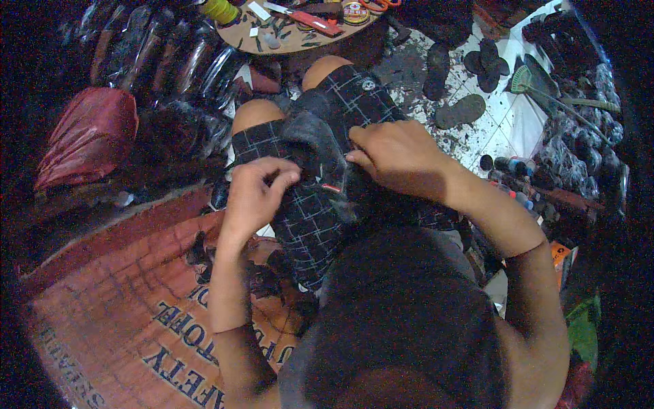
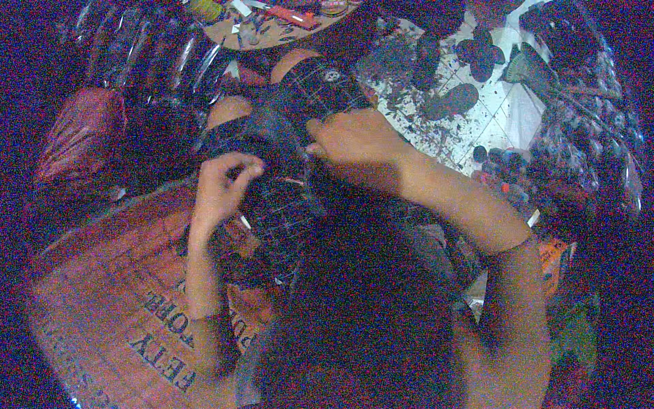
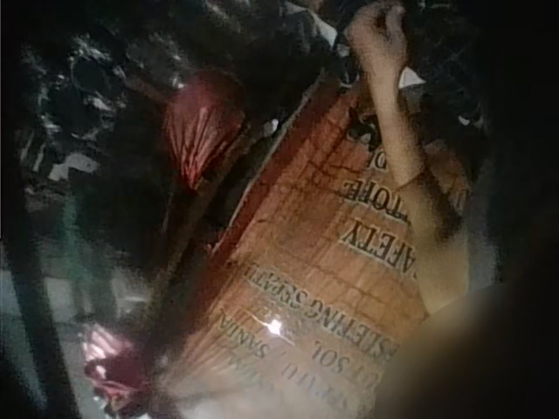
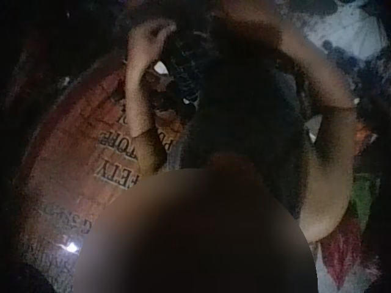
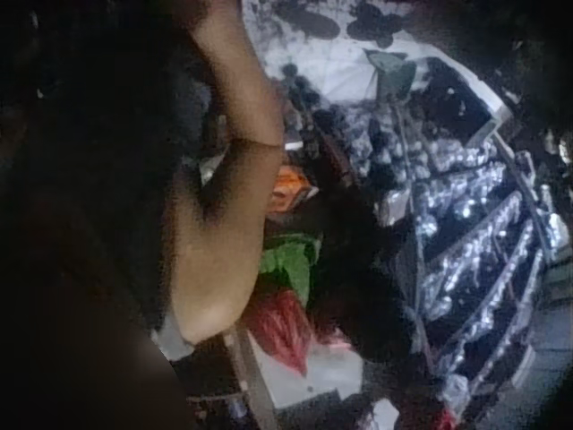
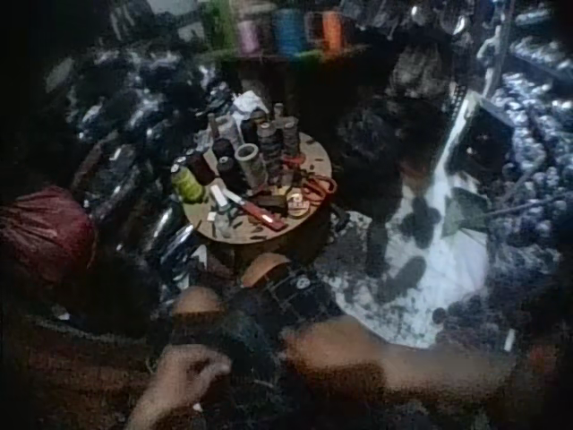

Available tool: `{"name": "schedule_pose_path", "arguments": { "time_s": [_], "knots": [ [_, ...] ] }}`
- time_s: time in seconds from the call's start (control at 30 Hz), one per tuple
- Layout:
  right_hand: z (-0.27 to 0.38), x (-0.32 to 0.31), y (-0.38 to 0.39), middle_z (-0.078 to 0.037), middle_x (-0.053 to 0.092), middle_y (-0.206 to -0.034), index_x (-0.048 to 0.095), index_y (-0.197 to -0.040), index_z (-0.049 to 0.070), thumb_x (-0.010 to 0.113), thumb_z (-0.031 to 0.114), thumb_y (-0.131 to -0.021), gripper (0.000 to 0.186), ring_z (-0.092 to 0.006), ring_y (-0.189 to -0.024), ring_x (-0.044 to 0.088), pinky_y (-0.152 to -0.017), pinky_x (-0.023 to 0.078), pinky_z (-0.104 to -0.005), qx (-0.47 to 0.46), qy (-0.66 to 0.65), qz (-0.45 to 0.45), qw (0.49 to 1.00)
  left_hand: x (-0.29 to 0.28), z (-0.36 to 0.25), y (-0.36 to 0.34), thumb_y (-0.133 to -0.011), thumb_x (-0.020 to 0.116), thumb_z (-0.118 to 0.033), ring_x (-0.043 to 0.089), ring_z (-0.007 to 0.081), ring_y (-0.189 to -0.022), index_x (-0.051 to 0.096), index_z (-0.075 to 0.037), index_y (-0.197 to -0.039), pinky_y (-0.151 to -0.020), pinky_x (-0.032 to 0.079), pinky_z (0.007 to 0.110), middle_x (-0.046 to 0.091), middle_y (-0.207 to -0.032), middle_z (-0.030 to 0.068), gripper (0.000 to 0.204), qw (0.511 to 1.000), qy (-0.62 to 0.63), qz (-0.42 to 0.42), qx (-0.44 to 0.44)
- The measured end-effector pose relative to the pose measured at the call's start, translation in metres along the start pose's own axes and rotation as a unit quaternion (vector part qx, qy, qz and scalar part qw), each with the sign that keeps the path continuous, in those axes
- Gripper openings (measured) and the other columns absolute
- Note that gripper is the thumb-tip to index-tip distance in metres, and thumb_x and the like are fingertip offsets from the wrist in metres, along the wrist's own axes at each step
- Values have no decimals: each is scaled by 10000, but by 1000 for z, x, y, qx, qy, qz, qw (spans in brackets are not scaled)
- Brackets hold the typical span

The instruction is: The person sits on the floor and repairs a black shoe using a wooden mallet and a red-handled knife. They repeatedly tap the shoe's upper and sole area with the mallet, then use the knife to trim or adjust material near the sole. The person rotates the shoe to access different areas and continues alternating between tapping and cutting.

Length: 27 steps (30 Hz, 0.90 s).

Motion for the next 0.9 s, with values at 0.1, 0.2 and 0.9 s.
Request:
{"name": "schedule_pose_path", "arguments": {
  "time_s": [0.1,0.2,0.9],
  "knots": [
    [2,0,-2,-177,687,-786,600,-988,55,600,328,-962,274,-405,-747,686,-624,532,-529,13,-1,16,1000,15,-5,2,-870,728,-103,733,240,-853,757,-2,-983,-783,551,357,757,-941,159,155,994,38,-94,-49],
    [2,-1,-2,-174,690,-775,602,-995,58,603,329,-960,273,-403,-747,689,-631,533,-531,29,4,24,999,29,-14,-6,-860,708,-75,720,305,-833,736,15,-948,-767,549,374,736,-910,171,129,997,7,-62,55],
    [-43,-32,5,-171,681,-707,696,-700,43,780,799,-493,788,-382,-752,699,-686,550,-478,37,104,-2,994,8,14,31,-899,718,-39,623,112,-797,664,3,-866,-729,497,259,733,-1021,87,76,985,83,-147,-33]
  ]
}}
Point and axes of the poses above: each hand's wrist, its own y-axis away from the middle knuckle, its own x-axis out of the palm, z = x × y, the point moved 1 cm from there along -y, towards the middle knuckle
